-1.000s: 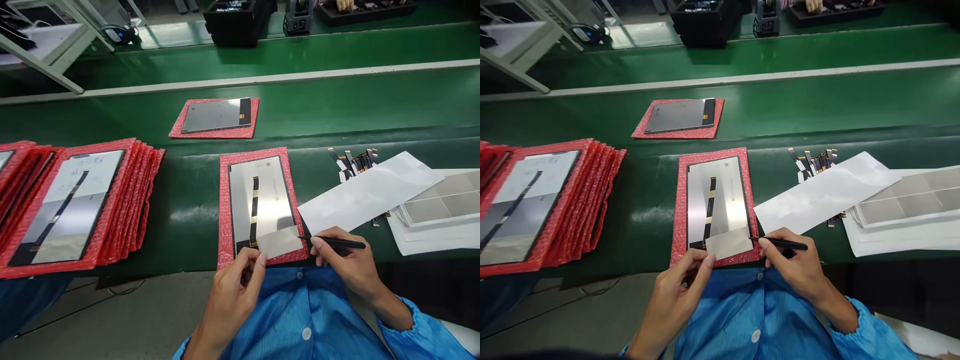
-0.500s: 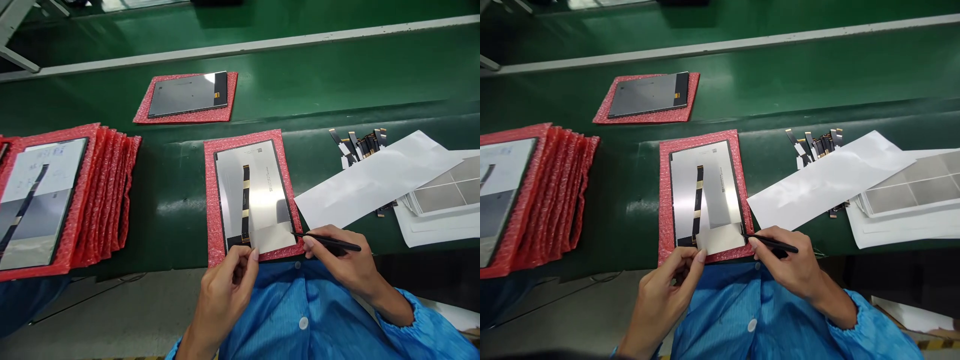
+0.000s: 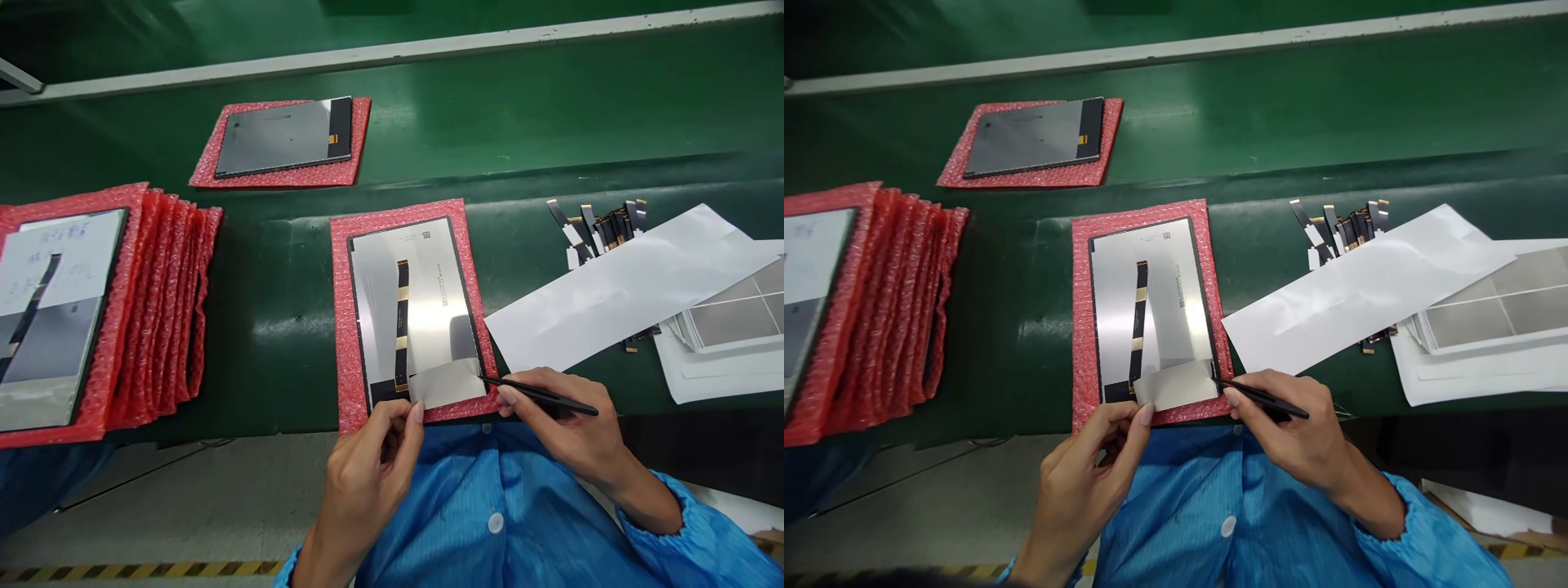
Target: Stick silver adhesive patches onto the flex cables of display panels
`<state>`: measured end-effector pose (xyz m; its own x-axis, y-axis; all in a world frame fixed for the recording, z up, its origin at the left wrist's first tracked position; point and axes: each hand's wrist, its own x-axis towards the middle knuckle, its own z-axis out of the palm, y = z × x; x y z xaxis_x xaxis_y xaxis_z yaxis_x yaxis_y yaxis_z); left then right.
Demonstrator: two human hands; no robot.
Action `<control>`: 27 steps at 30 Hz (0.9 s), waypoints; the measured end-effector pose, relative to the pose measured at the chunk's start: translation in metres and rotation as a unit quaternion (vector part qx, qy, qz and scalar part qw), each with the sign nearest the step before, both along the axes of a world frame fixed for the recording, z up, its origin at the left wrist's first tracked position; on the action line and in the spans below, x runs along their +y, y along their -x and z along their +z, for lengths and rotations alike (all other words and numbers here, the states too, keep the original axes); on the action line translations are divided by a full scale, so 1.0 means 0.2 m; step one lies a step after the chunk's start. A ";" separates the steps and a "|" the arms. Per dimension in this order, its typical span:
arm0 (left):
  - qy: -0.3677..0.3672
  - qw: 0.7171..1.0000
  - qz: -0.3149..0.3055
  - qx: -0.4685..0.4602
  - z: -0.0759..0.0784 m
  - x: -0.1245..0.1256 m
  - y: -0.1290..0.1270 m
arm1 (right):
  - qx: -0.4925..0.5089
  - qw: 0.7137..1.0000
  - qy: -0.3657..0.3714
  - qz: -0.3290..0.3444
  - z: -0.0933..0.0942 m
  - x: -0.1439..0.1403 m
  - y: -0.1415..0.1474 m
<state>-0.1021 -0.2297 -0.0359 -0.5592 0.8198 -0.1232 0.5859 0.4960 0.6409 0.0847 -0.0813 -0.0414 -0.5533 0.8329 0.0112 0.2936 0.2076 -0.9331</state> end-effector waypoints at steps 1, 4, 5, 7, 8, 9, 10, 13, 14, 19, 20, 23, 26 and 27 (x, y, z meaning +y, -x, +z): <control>-0.015 1.000 -0.007 0.011 0.00 0.00 0.00 | 0.005 1.000 -0.004 0.000 0.00 0.00 0.00; -0.084 0.994 -0.031 0.057 0.01 0.02 0.00 | 0.015 1.000 -0.015 0.001 0.00 0.00 0.00; -0.100 0.992 -0.041 0.072 0.01 0.03 0.01 | 0.015 1.000 -0.020 0.001 0.00 0.00 0.00; -0.118 0.987 -0.057 0.094 0.01 0.04 0.01 | 0.013 0.999 -0.031 0.000 -0.01 0.00 0.00; -0.124 0.985 -0.062 0.101 0.01 0.04 0.01 | 0.011 0.999 -0.037 0.000 -0.01 0.00 -0.01; -0.127 0.984 -0.065 0.107 0.01 0.04 0.02 | 0.011 0.999 -0.043 0.001 -0.01 0.00 -0.01; -0.130 0.983 -0.067 0.112 0.01 0.04 0.02 | 0.011 0.999 -0.047 0.003 -0.01 0.00 -0.01; -0.130 0.982 -0.069 0.118 0.00 0.04 0.02 | 0.008 0.998 -0.057 0.009 -0.02 0.00 -0.01; -0.129 0.982 -0.069 0.119 0.00 0.04 0.02 | 0.007 0.998 -0.060 0.011 -0.02 0.00 -0.01; -0.133 0.981 -0.067 0.121 0.00 0.04 0.02 | 0.007 0.998 -0.067 0.010 -0.02 -0.01 -0.01; -0.135 0.981 -0.068 0.119 0.00 0.04 0.02 | 0.005 0.998 -0.067 0.008 -0.02 -0.01 -0.01; -0.139 0.981 -0.072 0.117 -0.01 0.04 0.02 | -0.002 0.998 -0.065 0.009 -0.02 -0.01 -0.02; -0.139 0.980 -0.073 0.118 -0.01 0.04 0.02 | -0.005 0.998 -0.069 0.011 -0.02 0.00 -0.01; -0.139 0.980 -0.073 0.118 -0.01 0.04 0.02 | -0.005 0.997 -0.070 0.011 -0.02 0.00 -0.01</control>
<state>-0.1059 -0.2223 -0.0379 -0.4186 0.8771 0.2356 0.7864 0.2203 0.5771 0.0875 -0.0822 -0.0444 -0.5726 0.8108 0.1212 0.2967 0.3428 -0.8913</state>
